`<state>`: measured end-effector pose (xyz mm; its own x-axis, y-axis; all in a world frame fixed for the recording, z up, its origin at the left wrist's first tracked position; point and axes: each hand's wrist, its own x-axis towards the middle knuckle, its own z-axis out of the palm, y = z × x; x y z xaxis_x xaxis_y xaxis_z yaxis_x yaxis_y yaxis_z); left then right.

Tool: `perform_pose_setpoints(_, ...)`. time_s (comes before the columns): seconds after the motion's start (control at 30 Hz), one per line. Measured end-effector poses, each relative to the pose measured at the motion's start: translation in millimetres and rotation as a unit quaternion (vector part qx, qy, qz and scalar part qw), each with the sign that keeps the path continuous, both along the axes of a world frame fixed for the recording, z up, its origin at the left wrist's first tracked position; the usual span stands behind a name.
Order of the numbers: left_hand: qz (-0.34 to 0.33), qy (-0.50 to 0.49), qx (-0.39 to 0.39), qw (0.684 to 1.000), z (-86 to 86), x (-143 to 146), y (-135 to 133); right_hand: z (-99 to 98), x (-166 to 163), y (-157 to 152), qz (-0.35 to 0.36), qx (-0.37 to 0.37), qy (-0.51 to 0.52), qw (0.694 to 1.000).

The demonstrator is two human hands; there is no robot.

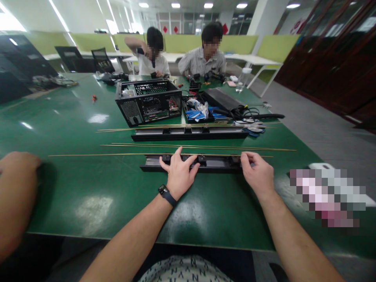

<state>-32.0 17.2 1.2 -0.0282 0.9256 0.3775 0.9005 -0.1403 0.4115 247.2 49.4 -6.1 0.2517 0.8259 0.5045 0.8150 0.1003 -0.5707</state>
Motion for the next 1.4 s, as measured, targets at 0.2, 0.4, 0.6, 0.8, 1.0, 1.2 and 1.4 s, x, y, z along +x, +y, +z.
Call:
perform_pose_setpoints(0.2,0.002,0.001,-0.004,1.000,0.5,-0.4,-0.1,-2.5,2.2,1.7,-0.009,-0.002,-0.005,1.000)
perform_pose_setpoints(0.4,-0.001,-0.001,-0.007,1.000,1.0,0.0,-0.6,-0.1,-0.9,0.9,0.003,-0.012,-0.010,1.000)
perform_pose_setpoints(0.6,-0.003,-0.004,-0.004,1.000,0.5,-0.6,-0.4,-0.4,0.9,1.0,-0.005,-0.008,-0.013,1.000)
perform_pose_setpoints(0.8,-0.002,-0.002,-0.005,1.000,0.2,-0.9,-0.5,-0.3,2.2,1.5,-0.008,-0.007,-0.018,1.000)
perform_pose_setpoints(1.0,-0.002,-0.004,-0.010,1.000,0.9,-0.9,-0.9,-2.7,3.5,1.9,-0.014,-0.005,-0.004,1.000)
perform_pose_setpoints(1.2,-0.003,-0.001,-0.010,1.000,2.1,-0.3,-1.3,-1.0,2.4,1.7,-0.018,-0.019,-0.008,1.000)
perform_pose_setpoints(1.4,-0.001,-0.002,-0.012,1.000,1.6,0.0,-0.9,1.6,-1.5,-0.4,0.008,-0.008,-0.020,1.000)
